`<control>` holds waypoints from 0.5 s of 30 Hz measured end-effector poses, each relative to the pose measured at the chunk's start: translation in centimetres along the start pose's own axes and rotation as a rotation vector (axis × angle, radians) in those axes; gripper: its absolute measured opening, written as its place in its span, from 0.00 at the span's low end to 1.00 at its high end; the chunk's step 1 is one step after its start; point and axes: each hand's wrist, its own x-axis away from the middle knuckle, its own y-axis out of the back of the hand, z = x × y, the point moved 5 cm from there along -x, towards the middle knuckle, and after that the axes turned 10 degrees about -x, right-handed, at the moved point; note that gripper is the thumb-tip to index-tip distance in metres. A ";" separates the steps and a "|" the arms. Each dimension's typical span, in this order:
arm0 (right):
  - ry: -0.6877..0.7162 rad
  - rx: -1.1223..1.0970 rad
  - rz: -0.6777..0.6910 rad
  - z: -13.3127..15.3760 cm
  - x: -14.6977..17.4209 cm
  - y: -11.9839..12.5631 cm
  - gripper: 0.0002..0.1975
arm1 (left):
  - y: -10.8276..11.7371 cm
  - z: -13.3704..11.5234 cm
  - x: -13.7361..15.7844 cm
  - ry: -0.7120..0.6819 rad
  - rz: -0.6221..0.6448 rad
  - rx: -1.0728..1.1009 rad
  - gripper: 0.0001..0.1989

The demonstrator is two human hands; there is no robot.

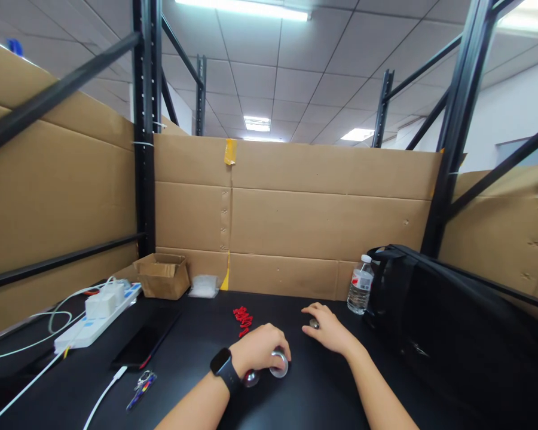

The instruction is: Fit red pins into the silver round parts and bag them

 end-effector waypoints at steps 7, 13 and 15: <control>0.205 -0.241 0.155 5.3 0.9 -2.2 0.22 | 1.3 2.0 0.8 0.261 -0.009 -0.206 0.03; 0.154 -0.250 0.162 4.6 0.8 -3.1 0.27 | 0.8 2.3 0.8 0.262 -0.004 -0.262 0.04; 0.139 -0.270 0.186 4.4 0.7 -3.3 0.33 | 0.5 2.3 0.7 0.256 0.012 -0.200 0.05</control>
